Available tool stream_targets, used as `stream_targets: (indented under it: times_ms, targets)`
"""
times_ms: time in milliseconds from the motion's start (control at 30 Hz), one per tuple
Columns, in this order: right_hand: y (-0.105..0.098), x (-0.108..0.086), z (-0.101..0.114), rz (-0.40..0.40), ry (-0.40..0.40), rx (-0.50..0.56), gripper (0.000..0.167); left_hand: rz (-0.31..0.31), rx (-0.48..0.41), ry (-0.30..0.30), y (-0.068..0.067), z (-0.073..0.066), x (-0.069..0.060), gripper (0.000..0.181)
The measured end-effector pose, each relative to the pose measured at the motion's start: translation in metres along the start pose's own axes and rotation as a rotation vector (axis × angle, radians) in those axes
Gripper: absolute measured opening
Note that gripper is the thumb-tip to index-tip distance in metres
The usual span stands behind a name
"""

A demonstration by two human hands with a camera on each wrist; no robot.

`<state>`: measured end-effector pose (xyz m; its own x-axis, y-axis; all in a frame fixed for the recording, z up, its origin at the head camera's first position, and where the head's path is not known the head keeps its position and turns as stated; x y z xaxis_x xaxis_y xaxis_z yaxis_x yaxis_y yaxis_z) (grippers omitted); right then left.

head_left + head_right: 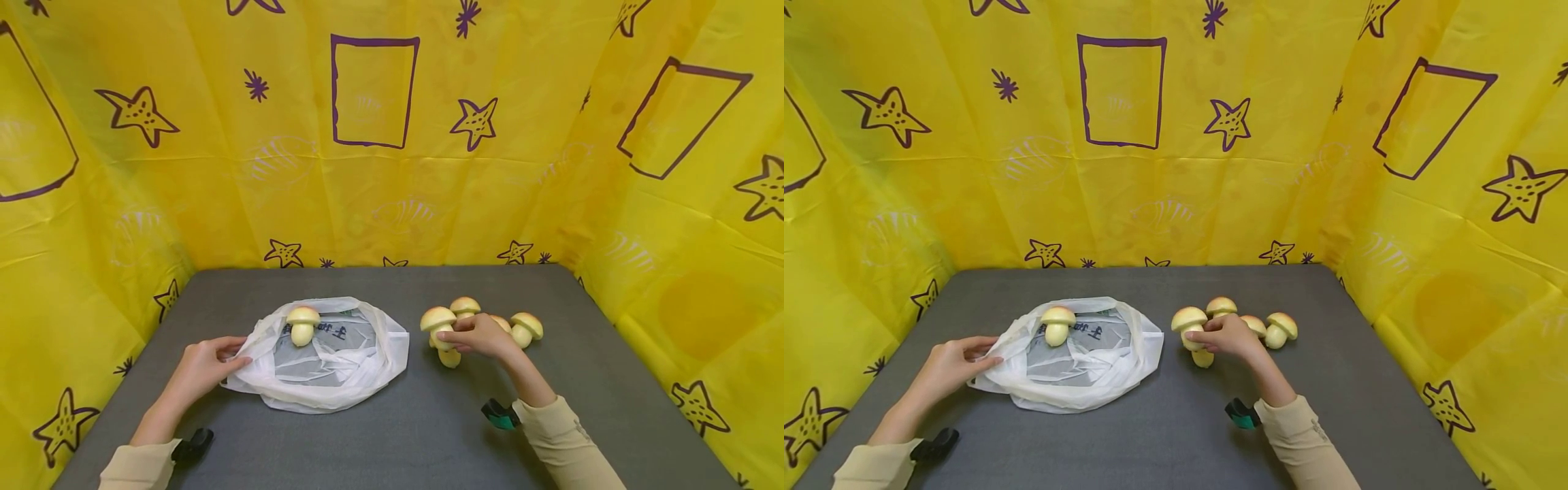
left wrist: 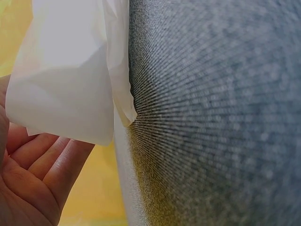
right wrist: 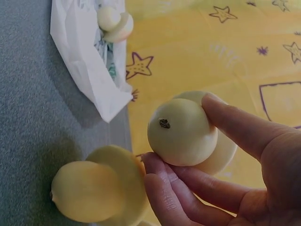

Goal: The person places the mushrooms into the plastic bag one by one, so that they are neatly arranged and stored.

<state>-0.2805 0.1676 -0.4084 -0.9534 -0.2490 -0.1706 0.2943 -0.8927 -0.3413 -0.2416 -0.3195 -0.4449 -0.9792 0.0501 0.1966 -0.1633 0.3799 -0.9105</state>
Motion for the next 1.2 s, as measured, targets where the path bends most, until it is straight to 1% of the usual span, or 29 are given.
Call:
stream_targets:
  times_ms: [267,567,733,967,1133,1200]
  targets:
    - [0.007,0.005,0.006,-0.004,-0.001,0.021,0.032,-0.004,-0.005,-0.001,-0.001,0.000,0.000,0.045]
    - [0.017,0.011,0.011,0.021,-0.004,0.050,0.032,-0.003,-0.006,-0.006,-0.001,0.001,-0.001,0.046]
    - [0.021,0.015,0.012,0.025,0.008,0.029,0.033,-0.005,-0.008,-0.005,0.000,0.001,-0.001,0.046]
    - [0.028,0.019,0.017,0.040,0.026,0.061,0.035,0.002,-0.001,-0.005,-0.001,0.000,-0.001,0.046]
    - [0.033,0.023,0.021,0.025,0.054,0.019,0.037,-0.003,-0.001,0.000,-0.003,-0.001,-0.002,0.046]
    - [0.035,0.025,0.023,0.029,0.064,0.021,0.037,-0.004,-0.001,0.000,-0.003,-0.001,-0.002,0.046]
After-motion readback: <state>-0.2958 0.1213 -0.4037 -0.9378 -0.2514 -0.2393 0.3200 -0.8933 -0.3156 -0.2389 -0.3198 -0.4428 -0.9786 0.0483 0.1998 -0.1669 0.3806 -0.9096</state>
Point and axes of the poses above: each hand's wrist, its own x-axis towards the middle knuckle, its own y-axis out of the palm, z = x × y, the point moved 5 cm from there along x, towards the middle knuckle, and after that the axes turned 11 degrees about x, right-handed, at the moved point
